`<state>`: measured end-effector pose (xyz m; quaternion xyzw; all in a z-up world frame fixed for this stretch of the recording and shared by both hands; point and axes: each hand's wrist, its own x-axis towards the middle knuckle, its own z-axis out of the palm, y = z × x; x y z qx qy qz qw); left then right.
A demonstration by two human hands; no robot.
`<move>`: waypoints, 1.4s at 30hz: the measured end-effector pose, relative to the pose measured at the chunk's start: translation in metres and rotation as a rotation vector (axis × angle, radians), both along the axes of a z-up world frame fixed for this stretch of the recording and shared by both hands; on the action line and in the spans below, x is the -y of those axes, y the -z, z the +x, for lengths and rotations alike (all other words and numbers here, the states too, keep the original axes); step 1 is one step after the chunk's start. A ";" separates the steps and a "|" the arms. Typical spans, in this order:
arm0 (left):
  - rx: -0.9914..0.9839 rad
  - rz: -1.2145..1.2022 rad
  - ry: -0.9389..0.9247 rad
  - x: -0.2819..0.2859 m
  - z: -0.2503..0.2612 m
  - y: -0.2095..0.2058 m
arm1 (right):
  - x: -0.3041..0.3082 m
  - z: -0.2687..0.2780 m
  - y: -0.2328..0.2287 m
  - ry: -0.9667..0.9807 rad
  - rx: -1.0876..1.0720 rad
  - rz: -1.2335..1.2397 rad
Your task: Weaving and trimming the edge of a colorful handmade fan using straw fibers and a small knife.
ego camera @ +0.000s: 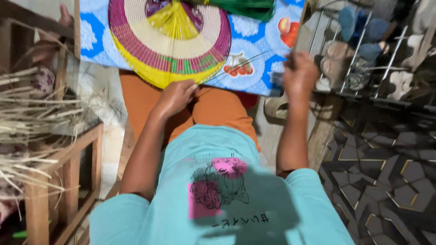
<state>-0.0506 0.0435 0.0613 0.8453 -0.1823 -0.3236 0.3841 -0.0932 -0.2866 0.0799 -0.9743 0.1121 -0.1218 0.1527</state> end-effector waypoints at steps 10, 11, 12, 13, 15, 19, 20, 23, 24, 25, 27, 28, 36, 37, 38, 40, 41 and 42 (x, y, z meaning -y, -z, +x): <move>-0.116 -0.185 0.040 0.031 -0.011 0.003 | -0.143 -0.011 0.016 -0.332 -0.380 0.379; -0.125 -0.185 0.033 0.027 -0.011 -0.003 | -0.143 -0.009 0.012 -0.337 -0.390 0.380; -0.114 -0.178 0.012 0.024 -0.010 -0.010 | -0.141 -0.007 0.008 -0.304 -0.434 0.467; -0.095 -0.173 -0.006 0.022 -0.007 -0.017 | -0.139 -0.002 0.004 -0.269 -0.470 0.549; 0.022 -0.106 -0.044 0.019 -0.006 0.011 | -0.123 0.010 0.008 -0.236 -0.443 0.657; 0.683 0.149 -0.211 0.017 -0.003 0.059 | -0.094 0.044 -0.005 -0.128 -0.290 0.608; 0.678 0.152 -0.216 0.017 -0.001 0.052 | -0.088 0.051 -0.001 -0.132 -0.296 0.607; 0.996 0.055 -0.186 0.022 0.010 0.037 | -0.073 0.069 0.004 -0.383 -0.018 0.095; 1.097 0.116 -0.162 0.025 0.013 0.035 | -0.075 0.072 0.003 -0.379 -0.032 0.088; 1.194 0.179 -0.137 0.026 0.015 0.033 | -0.078 0.075 0.002 -0.375 -0.050 0.082; 1.245 0.199 -0.110 0.027 0.017 0.037 | -0.081 0.075 0.001 -0.366 -0.050 0.089; 1.301 0.218 -0.079 0.028 0.018 0.039 | -0.082 0.076 0.001 -0.353 -0.045 0.096; 1.306 0.223 0.004 0.028 0.019 0.045 | -0.074 0.080 0.021 -0.333 -0.057 -0.007; 1.322 0.246 0.018 0.028 0.020 0.047 | -0.075 0.081 0.021 -0.341 -0.059 -0.014; 1.323 0.248 0.018 0.028 0.020 0.047 | -0.075 0.083 0.021 -0.343 -0.058 -0.014; 1.318 0.273 0.021 0.029 0.020 0.046 | -0.076 0.083 0.023 -0.386 -0.015 -0.016; 1.318 0.272 0.022 0.029 0.020 0.047 | -0.074 0.084 0.027 -0.385 -0.016 -0.016; 1.307 0.288 0.030 0.030 0.020 0.048 | -0.073 0.085 0.031 -0.378 -0.005 -0.039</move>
